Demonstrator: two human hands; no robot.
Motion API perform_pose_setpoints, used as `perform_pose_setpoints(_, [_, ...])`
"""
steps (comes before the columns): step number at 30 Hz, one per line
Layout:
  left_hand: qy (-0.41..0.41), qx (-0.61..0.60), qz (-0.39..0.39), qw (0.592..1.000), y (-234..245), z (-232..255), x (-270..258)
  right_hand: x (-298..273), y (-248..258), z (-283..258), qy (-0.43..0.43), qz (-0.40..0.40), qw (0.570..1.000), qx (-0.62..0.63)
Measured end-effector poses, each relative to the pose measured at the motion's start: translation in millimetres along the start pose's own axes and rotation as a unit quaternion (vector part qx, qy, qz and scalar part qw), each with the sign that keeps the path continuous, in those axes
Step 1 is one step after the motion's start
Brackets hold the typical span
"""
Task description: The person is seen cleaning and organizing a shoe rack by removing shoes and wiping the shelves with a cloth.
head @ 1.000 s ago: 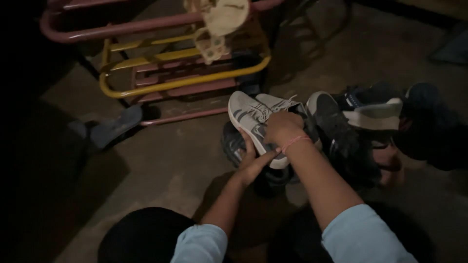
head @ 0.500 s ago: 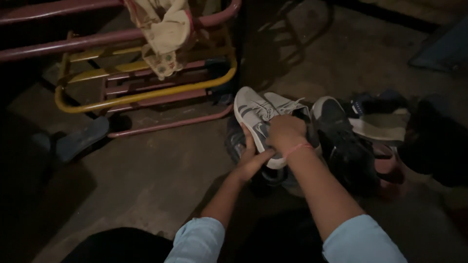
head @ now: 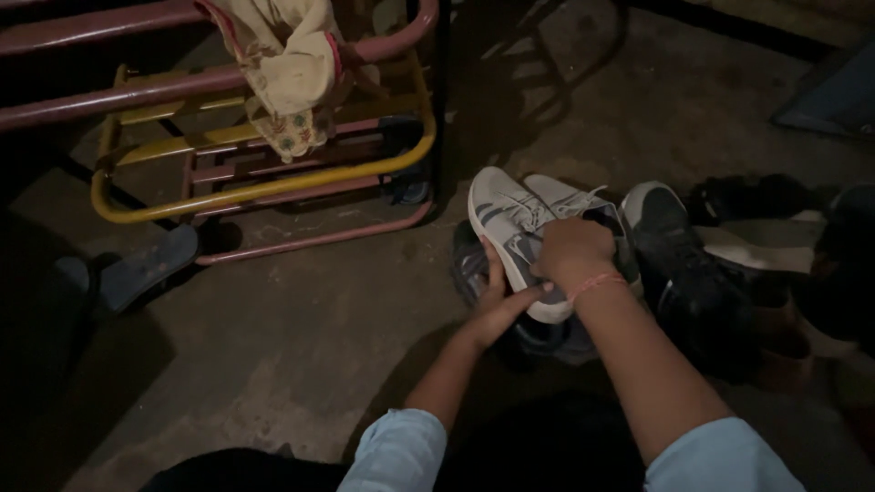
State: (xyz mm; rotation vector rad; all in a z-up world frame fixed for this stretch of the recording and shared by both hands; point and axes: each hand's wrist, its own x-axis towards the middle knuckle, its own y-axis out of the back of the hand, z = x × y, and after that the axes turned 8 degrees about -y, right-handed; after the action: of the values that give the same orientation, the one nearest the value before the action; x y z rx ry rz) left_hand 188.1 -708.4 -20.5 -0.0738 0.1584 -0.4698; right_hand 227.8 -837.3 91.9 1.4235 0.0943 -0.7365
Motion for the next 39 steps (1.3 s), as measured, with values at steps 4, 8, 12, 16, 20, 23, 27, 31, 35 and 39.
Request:
perform_pose_setpoints(4, [0.009, 0.190, 0.019, 0.982, 30, -67, 20, 2, -25, -13, 0.015, 0.055, 0.998, 0.006])
perform_pose_setpoints(8, [-0.011, 0.082, -0.010, 0.997, 54, -63, 30, -23, -36, -20, 0.081, 0.166, 0.982, 0.026])
perform_pose_setpoints(12, [0.039, 0.462, 0.024, 0.886, 65, 71, -22, -68, -21, -35, 0.150, 0.346, 0.924, 0.058])
perform_pose_setpoints(16, [-0.068, 0.554, 0.096, 0.824, 85, 83, -40, -83, -29, -58, 0.166, 0.452, 0.874, 0.073])
perform_pose_setpoints(20, [-0.092, 0.638, 0.092, 0.759, 110, 141, -99, -142, 2, -90, 0.172, 0.474, 0.859, 0.088])
perform_pose_setpoints(23, [-0.102, 0.662, 0.111, 0.734, 144, 171, -141, -170, 10, -115, 0.184, 0.498, 0.842, 0.100])
perform_pose_setpoints(27, [-0.194, 0.662, 0.197, 0.696, 205, 188, -180, -212, 30, -149, 0.215, 0.487, 0.836, 0.134])
perform_pose_setpoints(31, [-0.165, 0.705, 0.229, 0.651, 237, 221, -226, -222, 35, -190, 0.257, 0.520, 0.806, 0.119])
perform_pose_setpoints(35, [-0.131, 0.702, 0.228, 0.661, 272, 221, -239, -226, 41, -232, 0.293, 0.504, 0.806, 0.104])
perform_pose_setpoints(39, [-0.085, 0.717, 0.205, 0.661, 301, 200, -231, -217, 36, -264, 0.320, 0.473, 0.814, 0.111])
